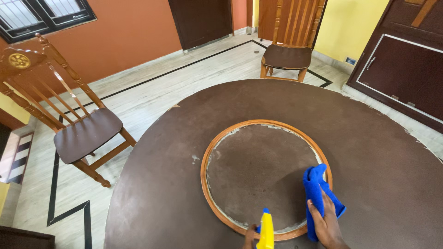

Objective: The person cleans a table by spraying a cleaning solution from a bottle onto the surface and wiping it with a blue cloth.

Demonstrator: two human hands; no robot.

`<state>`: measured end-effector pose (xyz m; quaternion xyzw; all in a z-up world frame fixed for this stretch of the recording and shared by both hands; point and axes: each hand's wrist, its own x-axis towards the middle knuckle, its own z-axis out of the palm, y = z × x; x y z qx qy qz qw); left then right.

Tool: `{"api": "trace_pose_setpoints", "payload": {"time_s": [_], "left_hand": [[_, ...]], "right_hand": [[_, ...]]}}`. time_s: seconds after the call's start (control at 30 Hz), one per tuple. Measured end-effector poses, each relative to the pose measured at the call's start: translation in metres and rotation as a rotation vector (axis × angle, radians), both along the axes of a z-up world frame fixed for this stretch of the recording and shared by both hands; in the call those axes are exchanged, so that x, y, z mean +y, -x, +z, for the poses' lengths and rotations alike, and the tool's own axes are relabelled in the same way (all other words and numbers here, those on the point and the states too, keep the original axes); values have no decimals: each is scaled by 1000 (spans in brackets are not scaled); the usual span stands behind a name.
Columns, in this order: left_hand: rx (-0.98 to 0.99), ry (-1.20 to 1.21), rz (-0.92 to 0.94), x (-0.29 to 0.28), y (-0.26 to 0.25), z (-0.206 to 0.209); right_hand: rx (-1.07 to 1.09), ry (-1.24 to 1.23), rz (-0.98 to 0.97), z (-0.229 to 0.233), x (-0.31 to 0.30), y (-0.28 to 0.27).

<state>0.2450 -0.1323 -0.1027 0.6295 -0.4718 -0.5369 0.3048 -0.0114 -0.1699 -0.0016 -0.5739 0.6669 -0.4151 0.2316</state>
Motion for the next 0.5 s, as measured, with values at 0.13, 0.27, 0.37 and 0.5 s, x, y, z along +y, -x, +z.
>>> {"api": "trace_pose_setpoints", "payload": {"time_s": [0.13,0.27,0.37,0.5], "left_hand": [[-4,75,104,-2,-35,7],[-22,181,248,3,-67,28],[-27,268,345,22,-84,52],[-34,461,360,38,-96,99]], "right_hand": [[97,89,74,-4,-3,-4],[293,76,142,-12,-10,-11],[360,22,201,-9,-12,-24],[446,-120,319,11,-16,-51]]}}
